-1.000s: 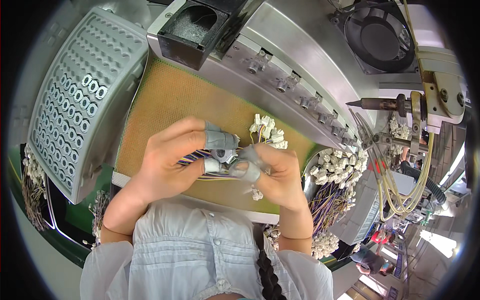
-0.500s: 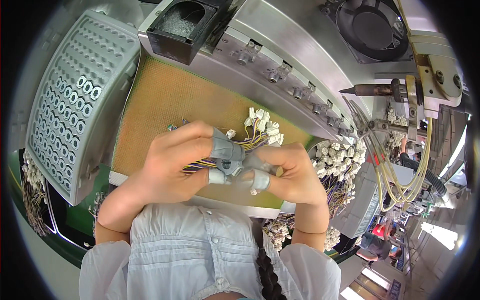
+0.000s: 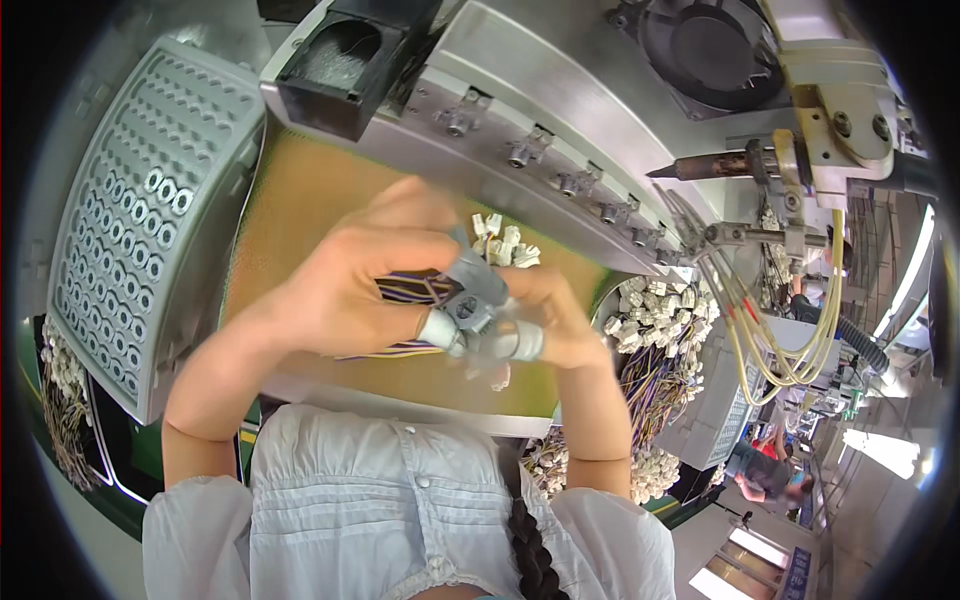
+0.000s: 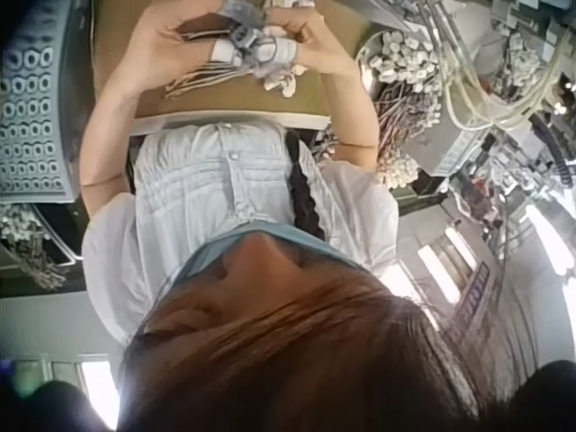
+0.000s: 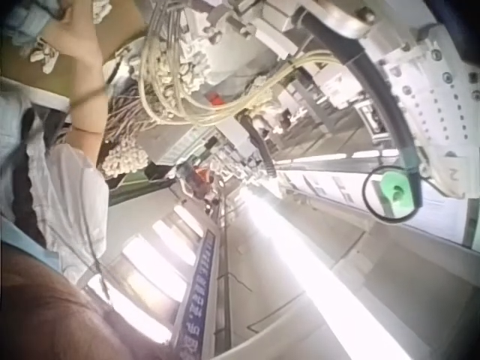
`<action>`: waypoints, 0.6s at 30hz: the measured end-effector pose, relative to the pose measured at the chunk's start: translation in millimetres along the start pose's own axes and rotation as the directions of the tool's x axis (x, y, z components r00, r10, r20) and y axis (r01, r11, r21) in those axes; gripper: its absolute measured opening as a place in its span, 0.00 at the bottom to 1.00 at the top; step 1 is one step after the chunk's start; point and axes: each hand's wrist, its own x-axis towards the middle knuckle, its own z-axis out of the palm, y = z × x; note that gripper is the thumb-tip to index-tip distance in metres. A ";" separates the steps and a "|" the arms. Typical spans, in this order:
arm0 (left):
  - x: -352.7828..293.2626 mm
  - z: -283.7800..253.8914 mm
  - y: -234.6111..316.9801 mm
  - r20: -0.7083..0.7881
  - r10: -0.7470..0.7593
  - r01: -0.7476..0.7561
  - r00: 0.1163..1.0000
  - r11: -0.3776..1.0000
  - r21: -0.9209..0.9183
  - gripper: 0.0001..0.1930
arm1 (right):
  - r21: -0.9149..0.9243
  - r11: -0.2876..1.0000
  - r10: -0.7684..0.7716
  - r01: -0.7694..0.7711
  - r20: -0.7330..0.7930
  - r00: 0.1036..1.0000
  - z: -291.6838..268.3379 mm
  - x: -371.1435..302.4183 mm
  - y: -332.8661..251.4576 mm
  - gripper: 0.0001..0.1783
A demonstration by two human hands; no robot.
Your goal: The person bundles wiring harnesses and plugs their connectors into a testing fixture by hand.
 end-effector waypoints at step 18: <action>-96.2 50.6 -17.2 0.292 0.008 -0.188 0.956 0.782 0.594 0.18 | 0.222 0.847 -0.079 0.483 -0.846 0.528 -16.0 8.8 23.5 0.20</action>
